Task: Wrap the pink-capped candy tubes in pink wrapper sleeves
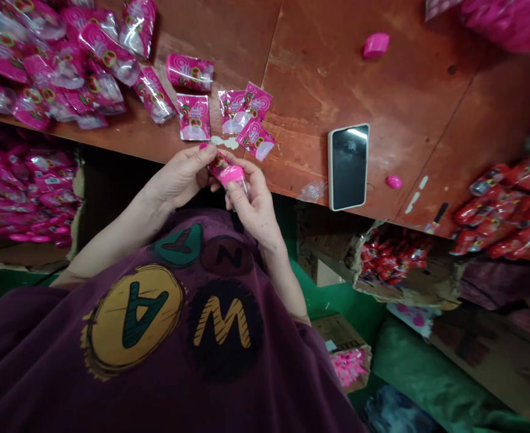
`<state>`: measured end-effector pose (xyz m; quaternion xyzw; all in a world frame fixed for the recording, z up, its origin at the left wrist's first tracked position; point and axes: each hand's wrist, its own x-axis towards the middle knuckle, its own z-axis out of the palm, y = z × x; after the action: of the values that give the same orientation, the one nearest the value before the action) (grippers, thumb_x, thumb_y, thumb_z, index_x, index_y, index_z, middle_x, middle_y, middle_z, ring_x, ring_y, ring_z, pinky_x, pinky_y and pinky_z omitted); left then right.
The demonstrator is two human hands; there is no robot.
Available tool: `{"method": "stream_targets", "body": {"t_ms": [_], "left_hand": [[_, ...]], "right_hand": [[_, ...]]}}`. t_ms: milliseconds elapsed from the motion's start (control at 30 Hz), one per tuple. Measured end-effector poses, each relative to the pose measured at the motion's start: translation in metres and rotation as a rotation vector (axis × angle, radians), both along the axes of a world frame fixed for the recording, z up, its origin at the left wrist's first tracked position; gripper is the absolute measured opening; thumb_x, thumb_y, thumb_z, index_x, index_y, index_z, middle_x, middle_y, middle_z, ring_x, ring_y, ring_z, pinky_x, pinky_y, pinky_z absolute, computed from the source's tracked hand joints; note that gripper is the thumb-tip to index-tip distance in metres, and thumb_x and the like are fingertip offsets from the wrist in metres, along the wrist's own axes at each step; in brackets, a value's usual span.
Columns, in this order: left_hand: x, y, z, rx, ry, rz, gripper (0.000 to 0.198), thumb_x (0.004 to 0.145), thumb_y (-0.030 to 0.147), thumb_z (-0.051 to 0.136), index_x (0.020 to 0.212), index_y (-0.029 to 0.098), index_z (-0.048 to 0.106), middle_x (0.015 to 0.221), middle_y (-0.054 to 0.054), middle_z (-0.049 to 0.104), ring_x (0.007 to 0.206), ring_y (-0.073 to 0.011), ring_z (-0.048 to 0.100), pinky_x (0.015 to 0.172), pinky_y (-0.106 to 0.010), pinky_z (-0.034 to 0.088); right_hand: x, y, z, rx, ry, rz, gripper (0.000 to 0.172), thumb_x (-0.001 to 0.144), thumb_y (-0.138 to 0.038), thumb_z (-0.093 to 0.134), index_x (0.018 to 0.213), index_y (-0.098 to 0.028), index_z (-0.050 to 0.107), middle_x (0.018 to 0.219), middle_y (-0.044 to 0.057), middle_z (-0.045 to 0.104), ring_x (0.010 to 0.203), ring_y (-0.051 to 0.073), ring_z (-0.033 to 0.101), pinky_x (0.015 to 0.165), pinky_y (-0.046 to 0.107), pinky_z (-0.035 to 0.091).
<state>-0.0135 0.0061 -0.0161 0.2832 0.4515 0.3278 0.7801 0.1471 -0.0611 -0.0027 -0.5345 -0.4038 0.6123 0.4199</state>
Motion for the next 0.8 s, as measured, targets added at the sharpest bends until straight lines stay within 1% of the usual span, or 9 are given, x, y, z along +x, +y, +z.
{"method": "stream_targets", "body": {"t_ms": [67, 167, 267, 367, 433, 500, 633, 733, 800], "left_hand": [[-0.003, 0.004, 0.002, -0.018, 0.005, 0.004, 0.047, 0.092, 0.067, 0.073, 0.096, 0.02, 0.074, 0.085, -0.004, 0.075, 0.068, -0.0139, 0.069, 0.053, -0.024, 0.05], [-0.008, 0.008, 0.006, -0.036, 0.068, 0.098, 0.044, 0.094, 0.067, 0.07, 0.098, 0.024, 0.072, 0.087, -0.004, 0.076, 0.071, -0.0152, 0.073, 0.054, -0.025, 0.053], [-0.01, 0.005, 0.012, -0.032, 0.133, 0.185, 0.04, 0.095, 0.065, 0.07, 0.097, 0.025, 0.071, 0.086, -0.002, 0.077, 0.069, -0.0141, 0.074, 0.053, -0.024, 0.053], [-0.004, -0.006, 0.015, -0.073, 0.105, 0.091, 0.046, 0.093, 0.067, 0.071, 0.093, 0.021, 0.071, 0.083, -0.004, 0.077, 0.064, -0.0129, 0.072, 0.052, -0.024, 0.052], [0.002, -0.013, 0.016, -0.101, 0.029, -0.009, 0.049, 0.091, 0.067, 0.074, 0.089, 0.018, 0.072, 0.079, -0.005, 0.076, 0.064, -0.0133, 0.072, 0.056, -0.025, 0.054], [0.008, -0.017, 0.016, -0.113, -0.042, -0.062, 0.047, 0.089, 0.062, 0.079, 0.084, 0.016, 0.073, 0.076, -0.005, 0.075, 0.065, -0.0139, 0.071, 0.061, -0.026, 0.056], [0.014, -0.018, 0.013, -0.114, -0.09, -0.022, 0.037, 0.088, 0.051, 0.085, 0.082, 0.016, 0.075, 0.078, -0.004, 0.075, 0.072, -0.0141, 0.072, 0.066, -0.026, 0.055], [0.016, -0.016, 0.012, -0.098, -0.095, 0.048, 0.033, 0.088, 0.047, 0.086, 0.083, 0.016, 0.075, 0.081, -0.004, 0.076, 0.075, -0.013, 0.072, 0.07, -0.025, 0.055], [0.016, -0.013, 0.012, -0.091, -0.107, 0.077, 0.033, 0.087, 0.047, 0.087, 0.083, 0.016, 0.075, 0.081, -0.004, 0.076, 0.073, -0.0122, 0.07, 0.069, -0.025, 0.055]], "right_hand": [[-0.001, 0.0, -0.004, 0.003, 0.006, -0.021, 0.047, 0.098, -0.063, 0.067, 0.133, -0.036, 0.051, 0.093, -0.002, 0.061, 0.065, 0.012, 0.057, 0.061, 0.03, 0.057], [-0.001, 0.0, -0.01, 0.003, -0.01, -0.057, 0.052, 0.097, -0.067, 0.064, 0.136, -0.036, 0.047, 0.086, -0.003, 0.057, 0.066, 0.013, 0.059, 0.061, 0.03, 0.058], [0.001, 0.002, -0.012, 0.021, -0.002, -0.066, 0.048, 0.097, -0.063, 0.066, 0.134, -0.038, 0.047, 0.082, -0.004, 0.056, 0.064, 0.013, 0.059, 0.059, 0.029, 0.056], [0.001, 0.004, -0.012, 0.041, 0.009, -0.058, 0.047, 0.097, -0.061, 0.068, 0.132, -0.037, 0.047, 0.08, -0.006, 0.056, 0.062, 0.012, 0.06, 0.058, 0.029, 0.057], [-0.001, 0.004, -0.013, 0.054, 0.028, -0.045, 0.049, 0.096, -0.06, 0.07, 0.131, -0.035, 0.046, 0.078, -0.007, 0.057, 0.061, 0.011, 0.06, 0.059, 0.028, 0.057], [-0.004, 0.004, -0.016, 0.063, 0.055, -0.043, 0.051, 0.095, -0.058, 0.073, 0.129, -0.033, 0.044, 0.078, -0.008, 0.058, 0.06, 0.01, 0.059, 0.062, 0.027, 0.058], [-0.008, 0.001, -0.024, 0.084, -0.002, -0.078, 0.053, 0.093, -0.055, 0.076, 0.128, -0.033, 0.043, 0.089, -0.007, 0.062, 0.067, 0.009, 0.064, 0.066, 0.026, 0.058], [-0.008, -0.002, -0.027, 0.114, -0.049, -0.081, 0.059, 0.096, -0.053, 0.074, 0.137, -0.037, 0.036, 0.1, -0.004, 0.067, 0.082, 0.012, 0.07, 0.08, 0.03, 0.062], [-0.006, -0.003, -0.027, 0.113, -0.026, -0.081, 0.061, 0.097, -0.055, 0.072, 0.141, -0.038, 0.033, 0.1, -0.004, 0.069, 0.085, 0.014, 0.072, 0.085, 0.034, 0.063]]}}
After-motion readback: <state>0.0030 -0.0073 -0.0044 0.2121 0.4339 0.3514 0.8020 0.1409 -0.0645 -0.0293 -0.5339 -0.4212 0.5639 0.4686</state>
